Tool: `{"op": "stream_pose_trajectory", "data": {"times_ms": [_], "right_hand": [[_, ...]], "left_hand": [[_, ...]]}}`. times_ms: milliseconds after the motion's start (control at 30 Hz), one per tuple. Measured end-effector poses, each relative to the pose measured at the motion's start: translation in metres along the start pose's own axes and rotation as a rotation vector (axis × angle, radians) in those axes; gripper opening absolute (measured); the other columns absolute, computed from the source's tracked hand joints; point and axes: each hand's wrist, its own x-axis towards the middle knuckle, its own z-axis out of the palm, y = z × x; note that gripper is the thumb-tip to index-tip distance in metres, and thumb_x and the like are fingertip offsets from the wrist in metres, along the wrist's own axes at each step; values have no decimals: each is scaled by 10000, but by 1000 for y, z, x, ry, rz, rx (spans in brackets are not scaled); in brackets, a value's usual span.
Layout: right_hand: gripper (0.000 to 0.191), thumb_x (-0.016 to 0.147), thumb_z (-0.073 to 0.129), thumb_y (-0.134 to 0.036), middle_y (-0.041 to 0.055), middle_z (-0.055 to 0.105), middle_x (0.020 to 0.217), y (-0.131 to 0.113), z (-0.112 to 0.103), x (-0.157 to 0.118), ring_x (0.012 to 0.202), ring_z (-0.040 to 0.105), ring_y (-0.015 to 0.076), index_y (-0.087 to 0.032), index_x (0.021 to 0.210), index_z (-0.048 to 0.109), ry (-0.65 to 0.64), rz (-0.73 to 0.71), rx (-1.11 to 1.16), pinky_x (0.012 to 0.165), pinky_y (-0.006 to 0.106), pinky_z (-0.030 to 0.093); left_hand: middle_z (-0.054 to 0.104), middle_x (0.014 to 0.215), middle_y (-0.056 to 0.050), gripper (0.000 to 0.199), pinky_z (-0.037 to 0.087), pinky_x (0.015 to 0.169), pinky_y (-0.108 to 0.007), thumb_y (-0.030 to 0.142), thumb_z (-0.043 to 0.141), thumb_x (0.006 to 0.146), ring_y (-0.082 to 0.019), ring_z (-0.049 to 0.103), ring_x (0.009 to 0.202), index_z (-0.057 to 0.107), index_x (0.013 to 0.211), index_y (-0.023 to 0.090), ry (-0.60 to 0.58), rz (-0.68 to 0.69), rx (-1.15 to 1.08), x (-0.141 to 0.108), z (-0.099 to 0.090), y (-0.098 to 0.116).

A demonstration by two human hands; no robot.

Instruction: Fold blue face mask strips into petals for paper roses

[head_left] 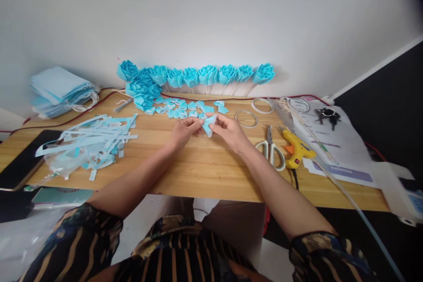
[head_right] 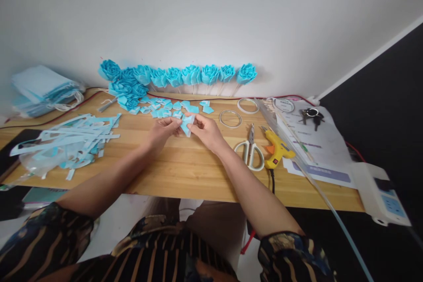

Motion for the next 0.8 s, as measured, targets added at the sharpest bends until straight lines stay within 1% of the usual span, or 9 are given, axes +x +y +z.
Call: {"op": "stream_pose_trajectory", "data": {"times_ms": [100, 167, 233, 300, 400, 500, 633, 733, 800], "right_hand": [[372, 725, 713, -335, 9, 709, 907, 0, 0, 0, 870, 639, 170, -217, 1077, 696, 7, 28, 31, 828, 327, 518], [395, 719, 720, -340, 13, 708, 907, 0, 0, 0, 856, 634, 168, -206, 1089, 695, 31, 21, 38, 816, 323, 517], [421, 712, 728, -354, 14, 707, 902, 1, 0, 1, 842, 630, 169, -198, 1101, 694, 53, 17, 40, 798, 319, 517], [445, 698, 742, -362, 10, 705, 892, 2, 0, 2, 832, 626, 167, -197, 1109, 693, 66, 16, 51, 790, 313, 516], [460, 681, 759, -355, 3, 698, 883, 3, 0, 2, 819, 619, 159, -203, 1110, 693, 73, 17, 74, 788, 307, 516], [453, 688, 751, -358, 6, 690, 867, 3, 1, 1, 800, 613, 158, -209, 1112, 696, 58, 18, 60, 781, 314, 517], [443, 709, 729, -350, 10, 685, 864, 2, 3, 0, 778, 609, 151, -221, 1131, 692, 53, 7, 7, 760, 307, 513], [440, 721, 711, -344, 7, 684, 850, 2, 4, 0, 773, 611, 149, -228, 1144, 682, 49, -13, -2, 754, 302, 512], [444, 726, 704, -336, 7, 684, 855, 3, 5, 0, 782, 615, 151, -227, 1155, 673, 39, -29, -3, 753, 300, 509]], "left_hand": [[586, 621, 1, 374, 426, 565, -224, 495, 758, 707, -84, 505, 565, 629, 679, 146, 48, -2, -84, 2, 0, -1], [588, 669, -1, 391, 422, 547, -217, 518, 758, 701, -87, 520, 588, 642, 736, 146, 60, -31, -147, 3, 0, -1], [597, 714, -7, 415, 425, 539, -215, 531, 764, 694, -95, 538, 614, 660, 816, 148, 33, -64, -182, 3, 0, -2], [597, 699, -1, 420, 426, 540, -216, 509, 788, 677, -94, 533, 600, 666, 857, 150, -14, -88, -173, 3, 0, -3], [590, 621, 6, 364, 421, 550, -219, 453, 811, 660, -86, 509, 549, 655, 780, 146, -54, -106, -124, 4, -1, -7], [590, 590, 2, 317, 413, 561, -221, 422, 795, 679, -85, 508, 543, 647, 695, 143, -31, -78, -107, 4, -3, -10], [600, 607, 6, 291, 423, 596, -224, 414, 781, 704, -89, 523, 573, 667, 706, 146, -8, -18, -136, 4, -3, -12], [620, 659, 8, 304, 427, 621, -228, 444, 768, 724, -92, 535, 604, 679, 766, 156, -29, -31, -152, 3, -1, -13], [616, 651, 13, 310, 412, 614, -226, 445, 780, 711, -88, 523, 597, 669, 748, 157, -29, -37, -134, 3, 1, -13]]}}
